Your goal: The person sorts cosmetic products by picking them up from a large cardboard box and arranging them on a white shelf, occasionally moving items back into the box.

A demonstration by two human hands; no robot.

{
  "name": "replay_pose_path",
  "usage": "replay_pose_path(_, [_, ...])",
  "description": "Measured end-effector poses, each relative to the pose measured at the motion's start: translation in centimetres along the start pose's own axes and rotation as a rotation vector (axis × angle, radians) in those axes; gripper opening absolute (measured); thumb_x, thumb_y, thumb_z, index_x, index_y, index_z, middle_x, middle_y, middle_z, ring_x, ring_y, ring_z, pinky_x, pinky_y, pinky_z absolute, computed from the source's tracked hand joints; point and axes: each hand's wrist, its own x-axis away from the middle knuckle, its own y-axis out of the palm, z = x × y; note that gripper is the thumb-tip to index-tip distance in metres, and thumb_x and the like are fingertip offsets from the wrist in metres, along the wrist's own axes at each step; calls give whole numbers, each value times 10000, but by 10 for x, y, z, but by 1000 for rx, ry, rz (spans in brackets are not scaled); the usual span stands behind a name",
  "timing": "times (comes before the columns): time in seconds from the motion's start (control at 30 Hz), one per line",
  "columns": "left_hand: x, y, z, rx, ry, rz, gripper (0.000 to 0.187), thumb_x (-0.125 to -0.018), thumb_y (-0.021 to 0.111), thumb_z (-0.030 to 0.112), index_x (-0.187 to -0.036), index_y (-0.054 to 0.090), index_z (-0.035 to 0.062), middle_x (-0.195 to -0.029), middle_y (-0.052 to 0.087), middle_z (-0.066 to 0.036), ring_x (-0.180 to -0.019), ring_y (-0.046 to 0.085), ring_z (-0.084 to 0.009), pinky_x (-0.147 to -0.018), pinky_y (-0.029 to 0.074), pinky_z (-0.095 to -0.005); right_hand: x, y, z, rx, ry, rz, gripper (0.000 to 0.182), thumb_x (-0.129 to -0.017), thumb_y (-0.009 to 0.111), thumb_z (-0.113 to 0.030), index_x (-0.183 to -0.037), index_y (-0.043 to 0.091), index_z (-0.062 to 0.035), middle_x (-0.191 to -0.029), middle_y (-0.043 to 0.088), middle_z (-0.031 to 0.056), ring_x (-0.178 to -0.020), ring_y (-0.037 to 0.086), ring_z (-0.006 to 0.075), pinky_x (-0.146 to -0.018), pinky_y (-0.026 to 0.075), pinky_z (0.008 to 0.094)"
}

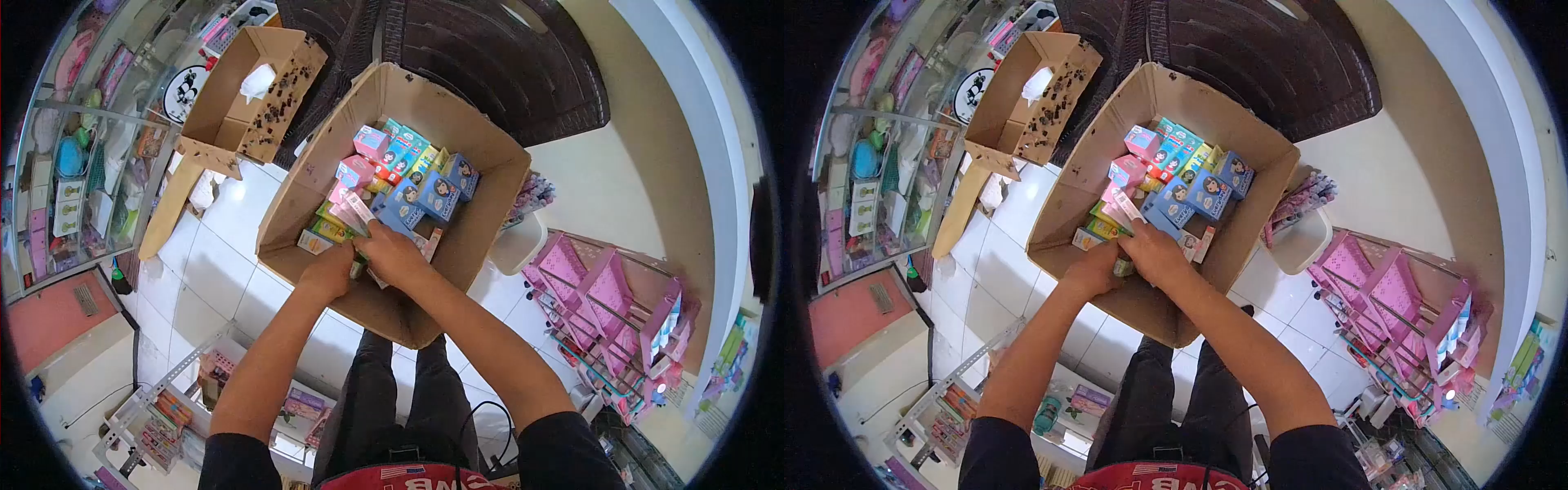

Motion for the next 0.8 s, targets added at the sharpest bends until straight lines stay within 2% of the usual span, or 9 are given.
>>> replay_pose_path(0.1, [-7,7,-11,-47,0,23,499,-733,788,121,-1182,586,41,-1171,653,-221,-1144,619,-395,-964,511,-473,-3,6,3,-39,-68,42,292,-839,633,-65,-1121,702,-96,-1059,559,189,-986,669,377,-826,567,466])
replay_pose_path(0.17, [-10,10,-10,-5,39,11,470,-727,789,109,-1149,598,31,-1103,662,-219,-1092,632,-410,-923,523,-476,1,12,6,47,-57,-16,304,-837,623,-55,-1131,689,-94,-1061,562,193,-980,665,379,-815,563,471])
replay_pose_path(0.3, [6,-20,8,13,13,-72,513,-763,785,118,-1214,564,12,-1126,669,-234,-1094,639,-402,-895,537,-471,5,17,9,-38,-41,40,329,-828,610,-35,-1148,670,-81,-1086,567,193,-1001,655,386,-835,555,468])
replay_pose_path(0.37, [13,-24,4,127,85,27,465,-770,801,162,-1165,608,12,-1086,686,-221,-1059,657,-393,-867,538,-465,10,8,10,-174,4,107,327,-827,625,-19,-1152,648,-51,-1103,569,185,-1015,649,388,-862,547,460])
replay_pose_path(0.5, [26,-34,12,304,68,118,424,-801,802,210,-1125,623,5,-1034,698,-204,-1007,677,-365,-866,530,-447,33,-28,9,-285,69,168,317,-836,668,-31,-1153,640,-26,-1093,585,183,-996,648,389,-858,537,449])
replay_pose_path(0.57, [31,-37,16,331,140,212,391,-873,754,136,-1220,619,17,-957,707,-144,-925,684,-252,-831,530,-345,45,-26,16,-420,31,302,324,-847,722,-70,-1158,645,-16,-1051,607,180,-946,656,367,-823,533,426])
replay_pose_path(0.7, [37,-33,24,522,197,266,322,-922,714,171,-1195,623,26,-1006,699,-151,-922,679,-249,-795,532,-360,70,-44,14,-484,64,370,324,-851,741,-89,-1154,653,-14,-996,630,168,-886,671,323,-785,535,393])
replay_pose_path(0.77, [39,-31,33,683,173,302,259,-973,664,109,-1210,614,17,-1039,694,-57,-982,649,-129,-853,518,-295,83,-49,13,-566,96,404,309,-857,743,-92,-1143,657,-12,-951,637,149,-833,677,281,-758,542,369])
replay_pose_path(0.8, [44,-33,43,758,162,288,250,-983,661,123,-1211,619,29,-1075,678,-37,-999,636,-122,-887,509,-291,90,-56,10,-585,84,424,289,-866,729,-80,-1138,656,-16,-948,648,138,-809,677,254,-742,545,362])
